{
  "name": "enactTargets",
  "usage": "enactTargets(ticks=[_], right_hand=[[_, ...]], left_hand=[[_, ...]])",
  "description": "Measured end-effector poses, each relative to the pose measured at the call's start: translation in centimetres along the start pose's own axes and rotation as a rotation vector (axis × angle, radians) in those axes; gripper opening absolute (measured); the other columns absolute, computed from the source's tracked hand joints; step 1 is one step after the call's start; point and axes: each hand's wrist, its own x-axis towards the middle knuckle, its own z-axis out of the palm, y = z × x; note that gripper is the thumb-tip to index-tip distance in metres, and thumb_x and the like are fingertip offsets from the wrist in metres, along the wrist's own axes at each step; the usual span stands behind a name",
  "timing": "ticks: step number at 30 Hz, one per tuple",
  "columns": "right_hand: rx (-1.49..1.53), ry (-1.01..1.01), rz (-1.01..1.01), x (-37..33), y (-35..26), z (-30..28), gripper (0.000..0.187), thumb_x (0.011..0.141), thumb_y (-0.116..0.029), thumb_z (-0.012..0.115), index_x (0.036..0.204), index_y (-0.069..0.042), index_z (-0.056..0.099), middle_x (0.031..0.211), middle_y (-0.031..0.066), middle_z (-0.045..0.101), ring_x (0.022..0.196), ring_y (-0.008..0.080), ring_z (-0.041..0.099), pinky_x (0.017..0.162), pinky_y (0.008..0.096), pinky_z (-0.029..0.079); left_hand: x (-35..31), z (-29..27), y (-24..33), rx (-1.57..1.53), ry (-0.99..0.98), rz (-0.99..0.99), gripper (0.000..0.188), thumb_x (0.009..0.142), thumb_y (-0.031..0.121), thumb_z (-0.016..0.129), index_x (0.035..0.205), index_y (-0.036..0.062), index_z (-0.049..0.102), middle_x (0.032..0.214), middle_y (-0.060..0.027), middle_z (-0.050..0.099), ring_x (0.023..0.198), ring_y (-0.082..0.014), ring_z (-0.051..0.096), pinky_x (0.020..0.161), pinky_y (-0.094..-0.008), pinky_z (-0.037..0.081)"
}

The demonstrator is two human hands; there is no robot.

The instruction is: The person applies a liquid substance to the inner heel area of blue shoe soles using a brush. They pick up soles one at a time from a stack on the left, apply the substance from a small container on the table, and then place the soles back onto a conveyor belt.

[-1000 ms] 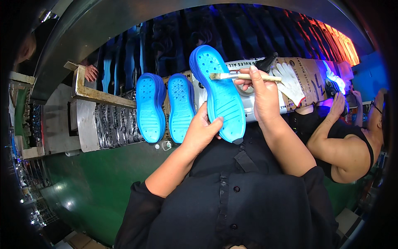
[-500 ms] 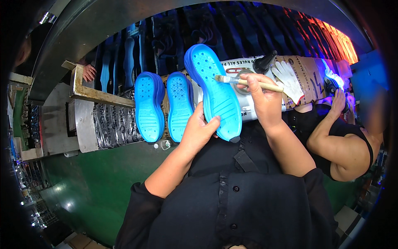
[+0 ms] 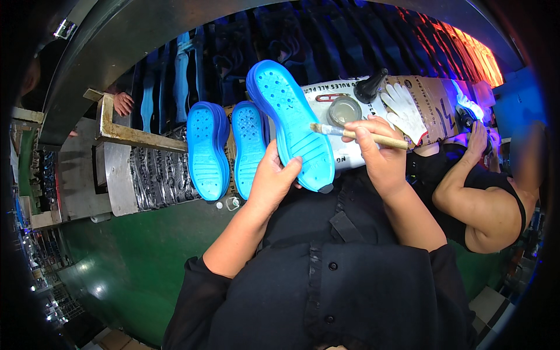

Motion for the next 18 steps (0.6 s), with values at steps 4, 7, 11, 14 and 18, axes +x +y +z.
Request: enactTargets(ticks=[4, 7, 11, 14, 18], right_hand=[[0.394, 0.023, 0.294, -1.9, -0.5, -0.8, 0.017, 0.091, -0.013, 0.057, 0.098, 0.000, 0.067, 0.084, 0.0067, 0.066, 0.075, 0.0112, 0.055, 0.074, 0.0253, 0.043], [0.411, -0.031, 0.373, -2.8, -0.4, -1.9, 0.021, 0.092, -0.014, 0.057, 0.106, 0.000, 0.064, 0.089, 0.0054, 0.063, 0.081, 0.0098, 0.053, 0.076, 0.0244, 0.044], [0.498, -0.118, 0.452, -3.0, -1.9, -2.3, 0.026, 0.093, -0.018, 0.059, 0.109, 0.002, 0.062, 0.089, 0.0066, 0.064, 0.081, 0.0097, 0.056, 0.078, 0.0241, 0.045], [0.522, -0.137, 0.482, -3.0, -2.1, -1.9, 0.025, 0.093, -0.017, 0.059, 0.109, 0.003, 0.062, 0.089, 0.0082, 0.065, 0.081, 0.0109, 0.058, 0.078, 0.0247, 0.046], [0.532, -0.097, 0.455, -2.7, -1.3, -1.2, 0.034, 0.094, -0.026, 0.056, 0.106, 0.005, 0.061, 0.085, 0.0111, 0.064, 0.081, 0.0134, 0.058, 0.073, 0.0239, 0.045]], left_hand=[[0.1, -0.5, 0.2, -0.026, 0.013, 0.031, 0.049, 0.088, 0.014, 0.057, 0.131, -0.0004, 0.038, 0.097, -0.0085, 0.059, 0.070, -0.0110, 0.060, 0.051, -0.0225, 0.049], [0.1, -1.3, 0.4, -0.018, 0.029, 0.125, 0.055, 0.089, 0.014, 0.059, 0.135, -0.0025, 0.033, 0.117, -0.0135, 0.054, 0.103, -0.0185, 0.057, 0.085, -0.0315, 0.049], [0.3, -1.7, 0.8, 0.043, 0.039, 0.217, 0.054, 0.089, 0.011, 0.059, 0.134, -0.0040, 0.034, 0.121, -0.0145, 0.052, 0.111, -0.0204, 0.053, 0.097, -0.0341, 0.041], [0.4, -1.6, 1.2, 0.069, 0.054, 0.283, 0.051, 0.088, 0.009, 0.058, 0.132, -0.0045, 0.036, 0.120, -0.0142, 0.053, 0.111, -0.0197, 0.053, 0.097, -0.0334, 0.041], [0.2, -1.3, 1.4, 0.015, 0.068, 0.251, 0.049, 0.087, 0.008, 0.057, 0.130, -0.0050, 0.038, 0.119, -0.0138, 0.053, 0.110, -0.0188, 0.053, 0.096, -0.0326, 0.041]])
